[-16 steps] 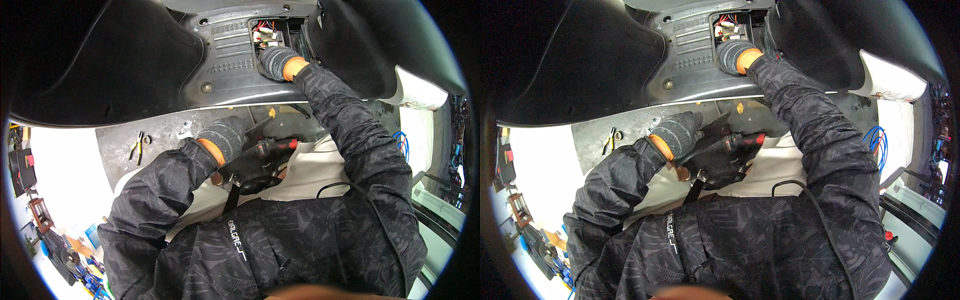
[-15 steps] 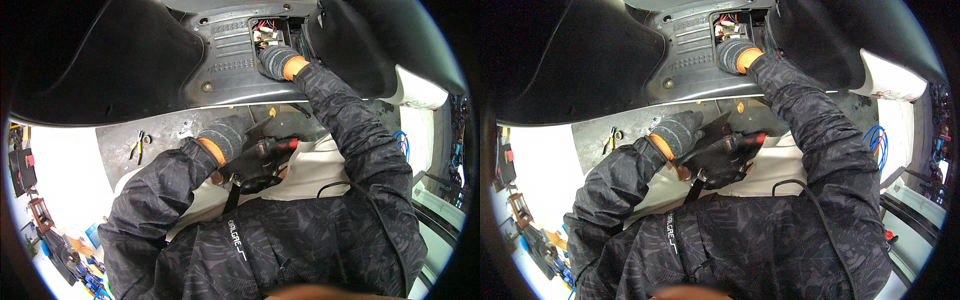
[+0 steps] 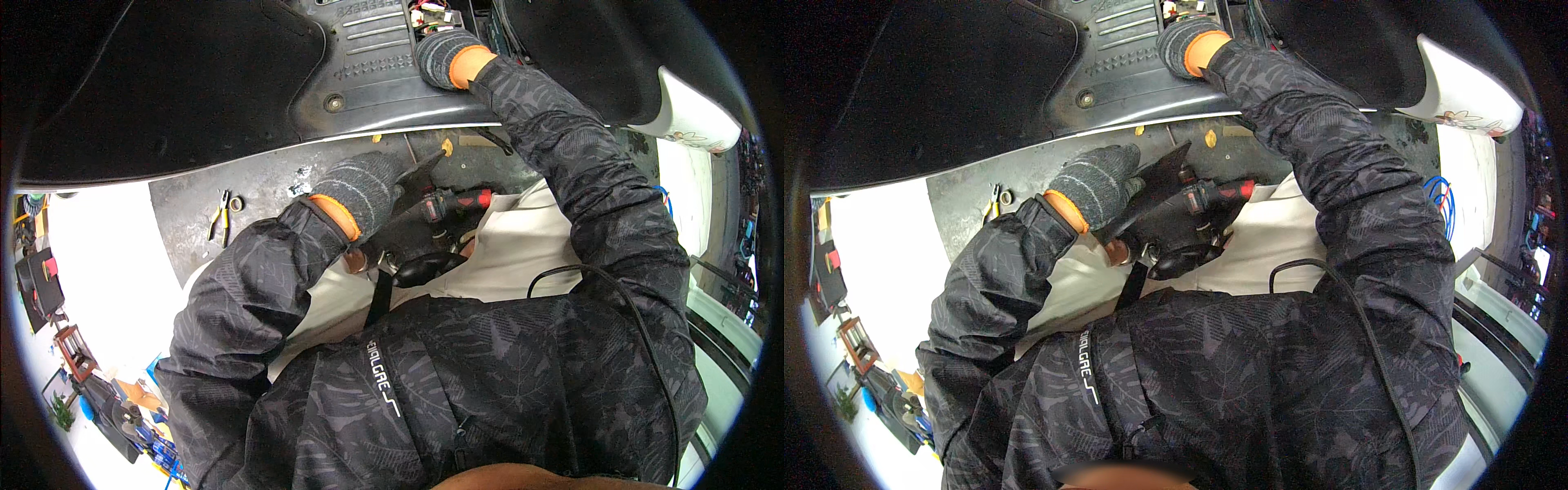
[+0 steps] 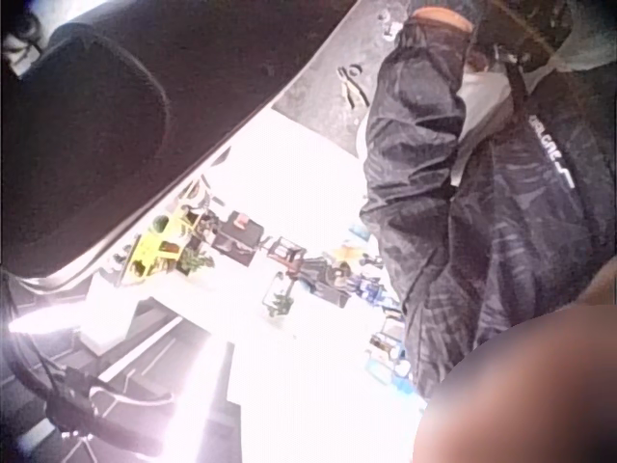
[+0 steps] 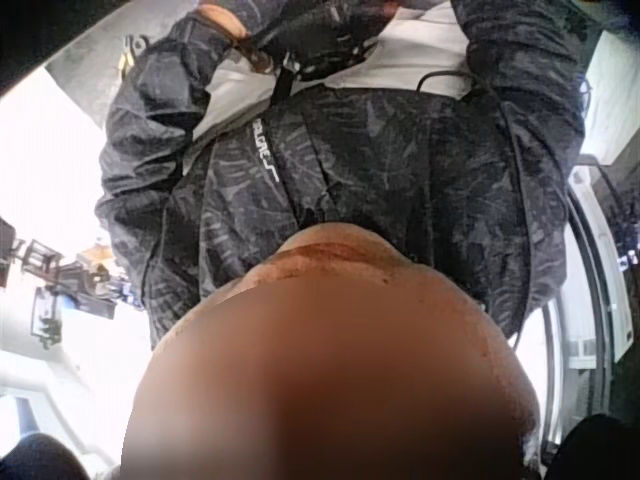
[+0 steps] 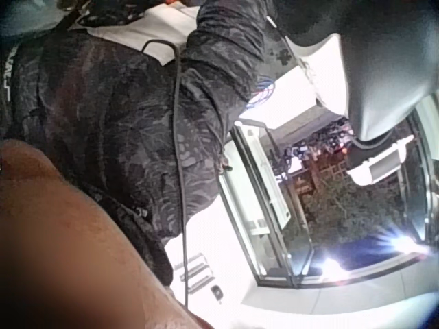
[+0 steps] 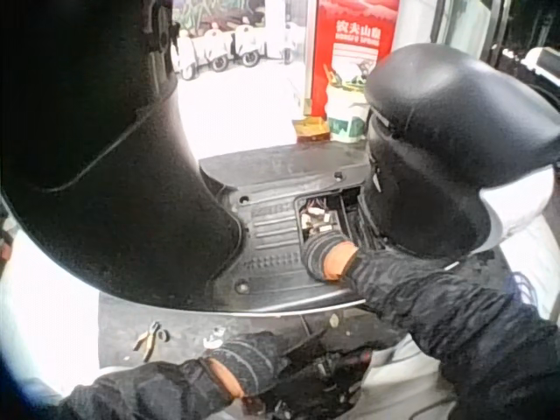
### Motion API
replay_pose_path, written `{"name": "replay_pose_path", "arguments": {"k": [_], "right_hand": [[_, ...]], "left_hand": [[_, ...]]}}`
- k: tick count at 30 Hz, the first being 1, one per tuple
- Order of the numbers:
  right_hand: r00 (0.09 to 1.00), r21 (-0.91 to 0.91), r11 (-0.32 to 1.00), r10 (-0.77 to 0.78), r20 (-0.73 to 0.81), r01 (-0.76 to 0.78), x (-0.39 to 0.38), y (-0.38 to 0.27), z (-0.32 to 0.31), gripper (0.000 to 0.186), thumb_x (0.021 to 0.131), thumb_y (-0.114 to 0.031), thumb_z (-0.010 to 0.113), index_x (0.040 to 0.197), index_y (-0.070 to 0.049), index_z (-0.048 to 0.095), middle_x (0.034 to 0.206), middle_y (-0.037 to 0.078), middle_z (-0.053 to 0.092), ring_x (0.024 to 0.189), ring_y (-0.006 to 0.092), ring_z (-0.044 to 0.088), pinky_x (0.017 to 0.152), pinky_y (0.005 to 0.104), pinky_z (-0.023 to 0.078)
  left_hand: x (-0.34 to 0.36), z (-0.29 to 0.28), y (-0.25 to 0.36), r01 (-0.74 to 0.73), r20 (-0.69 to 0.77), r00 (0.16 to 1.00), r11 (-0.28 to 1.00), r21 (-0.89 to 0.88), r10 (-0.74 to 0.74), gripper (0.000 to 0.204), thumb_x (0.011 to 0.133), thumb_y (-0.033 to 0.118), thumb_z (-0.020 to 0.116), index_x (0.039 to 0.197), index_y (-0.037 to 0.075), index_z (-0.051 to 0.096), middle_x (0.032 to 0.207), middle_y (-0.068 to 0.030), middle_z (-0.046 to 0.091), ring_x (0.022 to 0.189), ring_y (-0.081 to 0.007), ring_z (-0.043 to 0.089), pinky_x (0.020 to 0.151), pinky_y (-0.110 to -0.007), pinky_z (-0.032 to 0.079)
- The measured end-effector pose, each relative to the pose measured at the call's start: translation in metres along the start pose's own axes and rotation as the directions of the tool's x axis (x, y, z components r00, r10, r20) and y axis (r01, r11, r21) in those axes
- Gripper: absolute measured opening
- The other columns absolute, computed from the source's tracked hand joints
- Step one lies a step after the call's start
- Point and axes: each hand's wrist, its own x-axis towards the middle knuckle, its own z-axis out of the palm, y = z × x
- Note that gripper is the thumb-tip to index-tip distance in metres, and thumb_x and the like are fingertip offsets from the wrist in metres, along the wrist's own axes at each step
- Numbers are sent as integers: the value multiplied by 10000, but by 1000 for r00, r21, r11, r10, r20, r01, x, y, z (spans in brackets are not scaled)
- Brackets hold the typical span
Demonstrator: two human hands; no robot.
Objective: The person removes a floor panel from a white scooter, then uses a cordless drill to remove screws from the footwell area. The person manipulates wires and components inside the exposed compartment. The person continues to work on the scooter's internal components.
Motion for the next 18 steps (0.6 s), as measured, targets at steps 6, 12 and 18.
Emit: {"name": "replay_pose_path", "arguments": {"k": [6, 12, 18], "right_hand": [[995, -40, 995, -90, 50, 92, 23, -3, 17, 290, 892, -137, 546, 1057, -4, 744, 1181, 211, 694, 1083, 339, 692, 914, 438, 554], [965, -14, 994, -103, 240, 109, 47, -6, 29, 349, 817, -139, 596, 1116, -30, 739, 1204, 203, 686, 1113, 342, 677, 932, 441, 538], [969, 158, 964, -189, -161, 214, 52, 38, 105, 285, 784, -179, 664, 1049, -85, 707, 1008, 164, 703, 915, 348, 674, 758, 482, 514]], "left_hand": [[4, -1, -10, 76, 112, 990, 996, 41, -81, 326, 889, 258, 658, 1121, 28, 661, 1065, -234, 684, 1033, -408, 650, 899, -485, 512], [-14, -21, -31, 32, 77, 996, 993, 114, -41, 327, 874, 298, 667, 1056, 26, 648, 1013, -242, 667, 987, -433, 637, 856, -500, 502], [-37, -31, -19, -71, -42, 997, 997, -31, 70, 314, 884, 238, 631, 1157, 88, 669, 993, -206, 697, 912, -393, 664, 801, -485, 525]]}}
